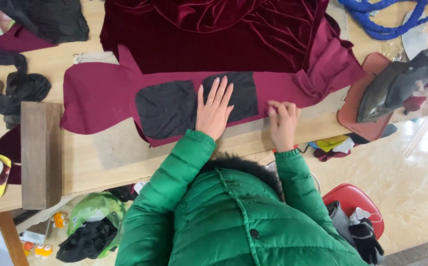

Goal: Positioning small fabric patches on a larger garment piece and pressing them with a steam iron to bond them.

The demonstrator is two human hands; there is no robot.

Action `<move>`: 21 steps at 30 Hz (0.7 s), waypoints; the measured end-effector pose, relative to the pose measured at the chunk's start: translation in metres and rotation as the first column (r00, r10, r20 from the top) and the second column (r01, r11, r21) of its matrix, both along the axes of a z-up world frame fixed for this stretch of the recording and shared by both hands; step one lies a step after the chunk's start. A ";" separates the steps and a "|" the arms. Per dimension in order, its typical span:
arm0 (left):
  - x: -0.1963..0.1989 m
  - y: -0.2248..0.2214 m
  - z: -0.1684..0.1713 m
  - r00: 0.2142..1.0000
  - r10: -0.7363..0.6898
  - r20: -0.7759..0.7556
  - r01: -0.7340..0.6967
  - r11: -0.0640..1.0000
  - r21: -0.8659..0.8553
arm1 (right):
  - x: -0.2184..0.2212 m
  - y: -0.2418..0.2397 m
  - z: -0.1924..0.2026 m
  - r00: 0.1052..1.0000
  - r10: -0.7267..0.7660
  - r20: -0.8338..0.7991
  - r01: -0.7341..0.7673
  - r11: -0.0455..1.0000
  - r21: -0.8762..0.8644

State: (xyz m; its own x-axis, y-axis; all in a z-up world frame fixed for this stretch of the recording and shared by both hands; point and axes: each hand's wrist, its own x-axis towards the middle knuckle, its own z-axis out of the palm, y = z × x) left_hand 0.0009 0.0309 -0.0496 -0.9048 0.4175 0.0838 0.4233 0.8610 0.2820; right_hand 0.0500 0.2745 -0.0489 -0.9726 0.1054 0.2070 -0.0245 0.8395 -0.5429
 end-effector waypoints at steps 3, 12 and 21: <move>-0.002 0.004 -0.010 1.000 -0.010 -0.001 0.010 0.999 -0.037 | -0.004 -0.006 -0.012 0.998 -0.029 0.062 0.036 0.993 -0.109; 0.001 -0.001 -0.020 0.999 -0.015 0.037 0.016 1.000 -0.020 | 0.001 -0.017 -0.009 0.972 -0.110 0.207 0.131 0.987 -0.089; -0.001 -0.004 -0.012 0.995 -0.045 0.094 0.047 0.999 -0.017 | 0.005 -0.012 0.000 0.964 -0.108 0.244 0.125 0.991 -0.056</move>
